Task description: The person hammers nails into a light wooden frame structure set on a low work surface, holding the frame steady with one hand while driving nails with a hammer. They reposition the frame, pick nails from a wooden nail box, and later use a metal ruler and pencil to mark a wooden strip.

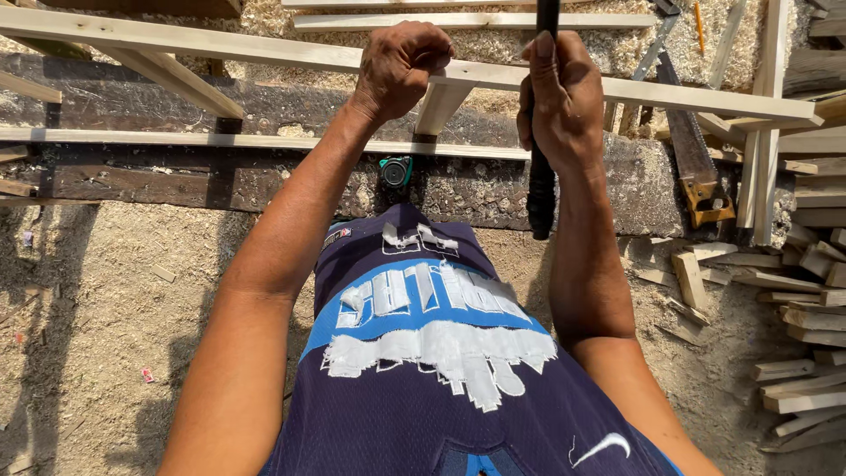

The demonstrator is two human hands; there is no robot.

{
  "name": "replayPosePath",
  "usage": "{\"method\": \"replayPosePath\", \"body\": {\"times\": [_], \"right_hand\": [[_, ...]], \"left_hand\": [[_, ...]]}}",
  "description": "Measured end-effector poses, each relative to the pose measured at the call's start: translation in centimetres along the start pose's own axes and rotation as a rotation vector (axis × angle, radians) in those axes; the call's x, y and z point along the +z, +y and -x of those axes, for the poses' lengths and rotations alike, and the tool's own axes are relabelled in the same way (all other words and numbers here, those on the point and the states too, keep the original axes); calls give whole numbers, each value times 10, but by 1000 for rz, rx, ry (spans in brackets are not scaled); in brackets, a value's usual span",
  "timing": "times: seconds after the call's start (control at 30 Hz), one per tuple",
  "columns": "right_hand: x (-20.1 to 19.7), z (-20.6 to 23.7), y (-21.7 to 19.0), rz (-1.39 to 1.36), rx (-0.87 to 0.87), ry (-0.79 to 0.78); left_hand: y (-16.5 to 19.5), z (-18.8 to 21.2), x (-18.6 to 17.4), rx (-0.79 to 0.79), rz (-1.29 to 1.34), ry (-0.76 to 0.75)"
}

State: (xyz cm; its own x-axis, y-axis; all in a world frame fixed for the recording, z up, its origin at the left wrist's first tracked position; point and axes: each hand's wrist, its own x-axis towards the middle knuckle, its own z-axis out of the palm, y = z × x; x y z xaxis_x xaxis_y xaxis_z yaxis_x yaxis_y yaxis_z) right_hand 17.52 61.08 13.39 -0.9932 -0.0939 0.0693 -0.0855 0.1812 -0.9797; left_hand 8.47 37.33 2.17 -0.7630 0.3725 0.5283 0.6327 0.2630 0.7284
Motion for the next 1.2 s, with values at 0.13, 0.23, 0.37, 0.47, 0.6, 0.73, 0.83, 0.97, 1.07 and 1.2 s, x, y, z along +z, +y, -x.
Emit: {"method": "replayPosePath", "body": {"times": [0.13, 0.23, 0.37, 0.47, 0.6, 0.73, 0.83, 0.97, 1.07, 1.2], "right_hand": [[12, 28, -20, 219, 107, -29], [14, 43, -42, 323, 88, -6], [4, 61, -69, 361, -118, 92], [1, 74, -75, 310, -214, 122], [26, 62, -57, 451, -50, 80], [46, 40, -50, 660, 159, -37], [34, 46, -69, 577, 8, 13], [13, 70, -94, 424, -360, 170], [23, 68, -84, 485, -377, 222], [46, 54, -51, 597, 221, -64]], "left_hand": [[-7, 2, 6, -4, -21, 3], [-10, 4, 14, 35, -62, 10], [-12, 5, 21, -21, -61, 3], [-10, 8, 25, -9, -70, 39], [-10, 9, 24, 34, -68, 72], [-20, 7, 15, -43, -184, -1], [-28, 9, 7, 19, -125, 50], [-27, 11, 12, 26, -76, 59], [-19, 13, 22, 2, -79, 47], [-17, 13, 25, -54, -31, 65]]}}
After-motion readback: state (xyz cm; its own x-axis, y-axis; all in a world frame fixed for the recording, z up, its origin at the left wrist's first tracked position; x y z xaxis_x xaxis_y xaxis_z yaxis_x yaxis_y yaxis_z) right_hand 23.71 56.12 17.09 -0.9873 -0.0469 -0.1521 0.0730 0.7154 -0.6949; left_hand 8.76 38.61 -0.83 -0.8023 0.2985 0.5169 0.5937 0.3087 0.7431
